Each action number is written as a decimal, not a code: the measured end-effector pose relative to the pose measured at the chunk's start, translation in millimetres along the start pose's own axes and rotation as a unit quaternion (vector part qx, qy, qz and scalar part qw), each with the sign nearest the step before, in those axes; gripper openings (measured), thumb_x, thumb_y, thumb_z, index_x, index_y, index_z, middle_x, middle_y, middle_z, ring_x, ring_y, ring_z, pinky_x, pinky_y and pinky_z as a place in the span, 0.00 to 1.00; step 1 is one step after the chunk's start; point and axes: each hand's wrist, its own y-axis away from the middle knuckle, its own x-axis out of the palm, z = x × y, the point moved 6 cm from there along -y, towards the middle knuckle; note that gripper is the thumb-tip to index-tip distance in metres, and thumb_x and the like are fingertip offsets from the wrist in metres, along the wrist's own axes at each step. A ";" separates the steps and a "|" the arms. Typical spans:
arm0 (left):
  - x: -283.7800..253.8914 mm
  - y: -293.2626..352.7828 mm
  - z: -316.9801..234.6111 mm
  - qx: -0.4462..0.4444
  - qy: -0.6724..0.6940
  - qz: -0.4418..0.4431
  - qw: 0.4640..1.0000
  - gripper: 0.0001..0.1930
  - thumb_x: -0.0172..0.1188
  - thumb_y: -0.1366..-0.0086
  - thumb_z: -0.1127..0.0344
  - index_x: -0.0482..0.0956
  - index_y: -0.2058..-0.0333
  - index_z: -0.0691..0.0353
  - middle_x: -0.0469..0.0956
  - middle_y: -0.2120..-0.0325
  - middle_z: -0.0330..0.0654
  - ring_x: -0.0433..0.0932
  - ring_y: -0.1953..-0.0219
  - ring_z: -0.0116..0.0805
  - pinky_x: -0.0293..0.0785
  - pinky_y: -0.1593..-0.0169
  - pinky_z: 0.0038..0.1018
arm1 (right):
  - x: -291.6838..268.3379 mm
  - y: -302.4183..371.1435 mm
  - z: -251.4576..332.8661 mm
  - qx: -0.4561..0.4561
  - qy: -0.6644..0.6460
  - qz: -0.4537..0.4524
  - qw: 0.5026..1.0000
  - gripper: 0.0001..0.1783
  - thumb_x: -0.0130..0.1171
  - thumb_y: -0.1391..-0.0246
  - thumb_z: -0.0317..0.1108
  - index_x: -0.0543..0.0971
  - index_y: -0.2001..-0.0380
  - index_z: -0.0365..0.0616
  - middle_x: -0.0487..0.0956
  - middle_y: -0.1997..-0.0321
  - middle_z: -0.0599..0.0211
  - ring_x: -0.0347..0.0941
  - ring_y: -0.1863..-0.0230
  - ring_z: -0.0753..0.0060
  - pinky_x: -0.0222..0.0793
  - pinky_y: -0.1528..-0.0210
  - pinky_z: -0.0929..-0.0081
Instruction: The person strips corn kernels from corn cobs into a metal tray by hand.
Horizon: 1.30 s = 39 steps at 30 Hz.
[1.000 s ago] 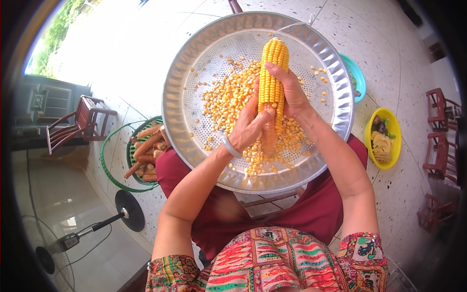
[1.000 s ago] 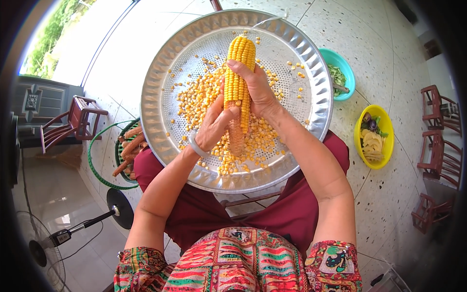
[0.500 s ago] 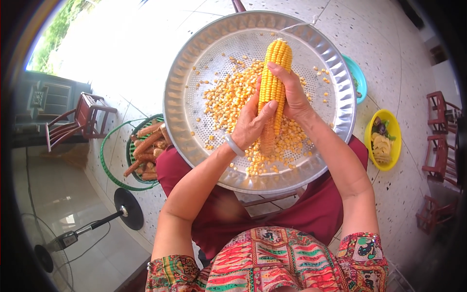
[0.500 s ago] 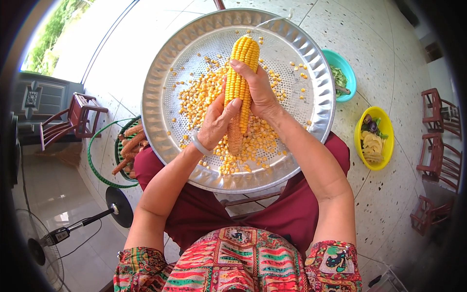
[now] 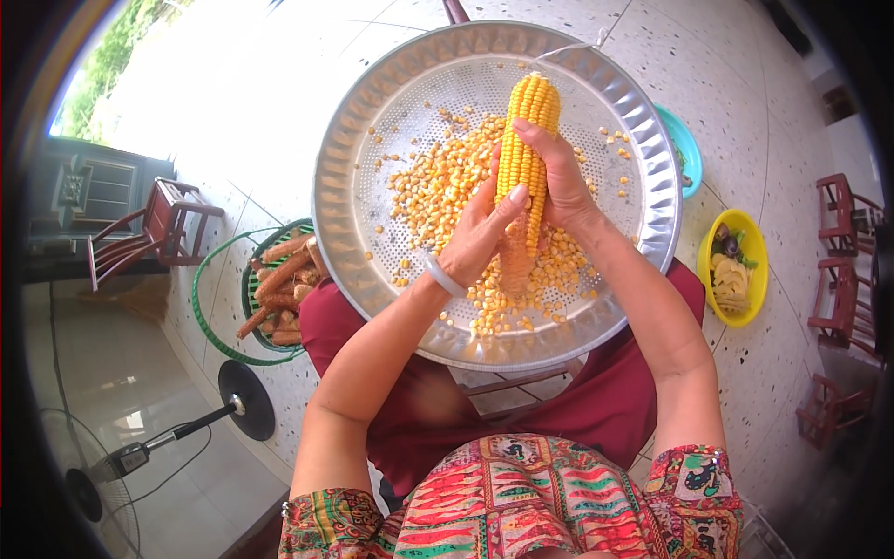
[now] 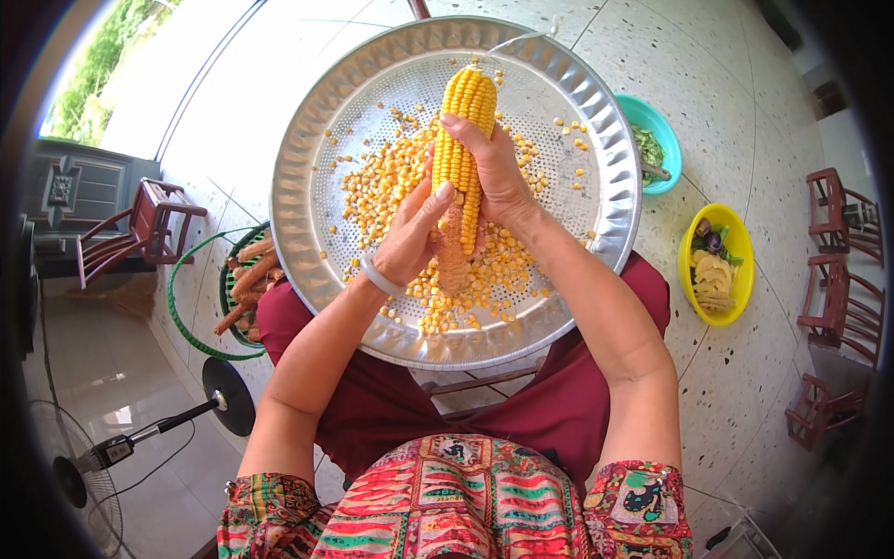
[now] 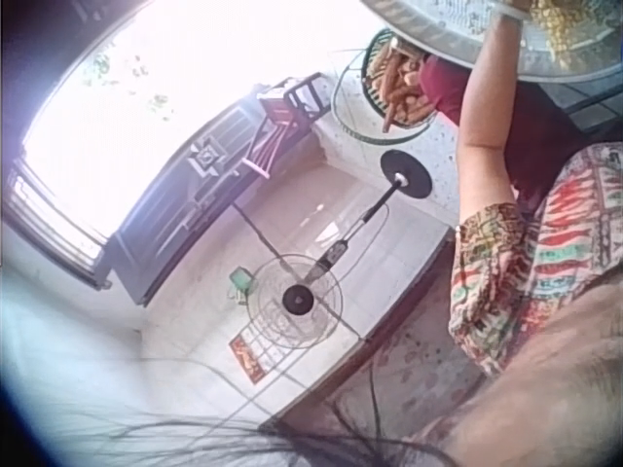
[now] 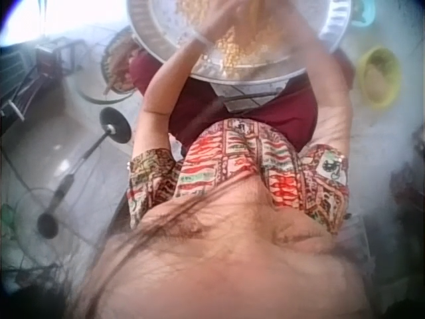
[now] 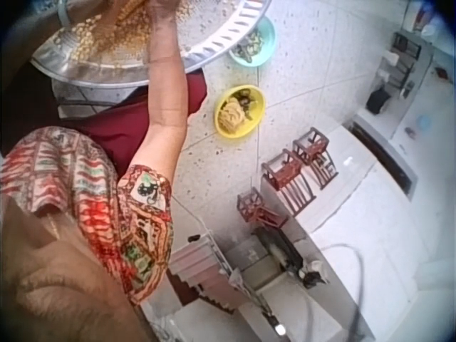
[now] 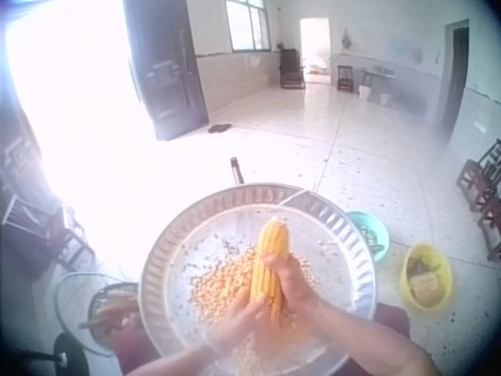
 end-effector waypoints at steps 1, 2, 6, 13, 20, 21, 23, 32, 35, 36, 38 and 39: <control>-1.2 -1.6 0.7 0.000 0.000 0.000 1.000 0.27 0.55 0.27 0.52 0.63 0.40 0.67 0.76 0.55 0.43 0.80 0.58 0.29 0.81 0.61 0.26 | 2.5 1.8 -0.7 0.000 0.000 0.000 1.000 0.23 0.63 0.42 0.48 0.72 0.53 0.41 0.79 0.63 0.65 0.78 0.64 0.76 0.78 0.61 0.77; -2.2 -3.1 0.6 0.015 -0.049 0.005 0.999 0.32 0.57 0.28 0.56 0.56 0.35 0.67 0.73 0.49 0.44 0.76 0.51 0.29 0.76 0.52 0.26 | 5.0 3.5 -0.7 -0.008 0.002 0.000 1.000 0.23 0.63 0.42 0.47 0.72 0.53 0.42 0.78 0.63 0.66 0.77 0.65 0.77 0.78 0.61 0.77; -1.7 -4.0 -1.5 0.052 -0.119 0.007 0.992 0.42 0.58 0.28 0.59 0.40 0.28 0.66 0.70 0.42 0.45 0.72 0.43 0.31 0.72 0.42 0.27 | 4.2 3.1 -0.7 -0.017 -0.010 -0.015 1.000 0.23 0.65 0.43 0.44 0.72 0.53 0.41 0.77 0.64 0.68 0.77 0.66 0.78 0.77 0.62 0.77; -3.7 0.1 -22.2 0.082 -0.388 0.024 0.918 0.41 0.51 0.28 0.51 0.43 0.29 0.69 0.77 0.53 0.54 0.78 0.50 0.40 0.73 0.46 0.33 | 7.0 6.5 7.1 -0.036 0.008 -0.021 0.999 0.23 0.63 0.43 0.46 0.73 0.53 0.41 0.78 0.65 0.68 0.77 0.66 0.77 0.78 0.62 0.77; -16.3 2.8 -3.9 0.038 -0.365 0.053 0.929 0.31 0.49 0.29 0.52 0.61 0.37 0.69 0.78 0.57 0.52 0.79 0.58 0.39 0.75 0.52 0.34 | 2.8 1.3 5.1 -0.011 0.054 0.015 0.998 0.22 0.61 0.42 0.48 0.75 0.58 0.38 0.80 0.70 0.62 0.79 0.71 0.74 0.79 0.66 0.76; -19.2 1.3 7.8 0.007 -0.218 0.049 0.975 0.30 0.48 0.28 0.51 0.62 0.37 0.68 0.76 0.55 0.49 0.78 0.56 0.38 0.75 0.52 0.33 | 3.5 0.7 5.6 -0.014 0.048 0.017 0.999 0.22 0.61 0.42 0.48 0.75 0.59 0.37 0.80 0.70 0.62 0.79 0.71 0.74 0.79 0.66 0.76; -4.7 -0.6 6.8 -0.026 -0.064 0.048 0.996 0.29 0.48 0.26 0.50 0.62 0.37 0.67 0.75 0.53 0.47 0.78 0.54 0.36 0.75 0.51 0.32 | 0.6 0.8 7.2 -0.019 0.043 0.015 0.999 0.22 0.61 0.42 0.48 0.75 0.59 0.37 0.80 0.71 0.62 0.79 0.71 0.73 0.79 0.66 0.76; -4.5 -3.0 11.6 -0.012 0.013 0.068 0.998 0.27 0.44 0.23 0.50 0.59 0.36 0.65 0.72 0.46 0.47 0.79 0.51 0.36 0.81 0.48 0.36 | 1.0 0.6 5.9 -0.023 0.022 0.009 0.999 0.22 0.61 0.43 0.47 0.76 0.59 0.38 0.80 0.69 0.62 0.78 0.70 0.74 0.79 0.64 0.76; -5.6 -2.8 8.7 0.023 -0.018 0.057 0.998 0.30 0.47 0.23 0.52 0.56 0.32 0.68 0.68 0.42 0.40 0.70 0.44 0.28 0.69 0.40 0.28 | 3.1 1.2 8.1 -0.030 0.009 0.017 0.999 0.22 0.60 0.43 0.48 0.76 0.59 0.38 0.80 0.68 0.62 0.78 0.70 0.74 0.79 0.64 0.76; -5.6 -2.2 7.8 0.029 -0.028 0.055 0.998 0.30 0.47 0.23 0.54 0.57 0.32 0.68 0.68 0.42 0.40 0.69 0.43 0.27 0.68 0.39 0.27 | 3.5 1.2 7.4 -0.022 0.004 0.026 0.999 0.22 0.60 0.42 0.49 0.76 0.59 0.38 0.80 0.68 0.62 0.79 0.70 0.74 0.79 0.63 0.76; -1.9 -0.4 3.7 0.035 -0.038 0.053 0.997 0.29 0.48 0.23 0.56 0.57 0.32 0.68 0.68 0.41 0.40 0.68 0.42 0.26 0.67 0.38 0.26 | 2.7 1.3 6.7 -0.015 0.000 0.033 0.999 0.23 0.60 0.42 0.49 0.76 0.59 0.37 0.80 0.68 0.62 0.79 0.70 0.74 0.80 0.63 0.76; 0.1 1.1 -0.3 0.052 -0.074 0.050 0.995 0.29 0.48 0.23 0.57 0.57 0.33 0.69 0.69 0.43 0.40 0.69 0.43 0.26 0.67 0.39 0.26 | 2.1 1.5 5.9 -0.009 -0.007 0.035 0.999 0.23 0.60 0.42 0.49 0.76 0.59 0.37 0.80 0.68 0.62 0.79 0.70 0.74 0.80 0.63 0.76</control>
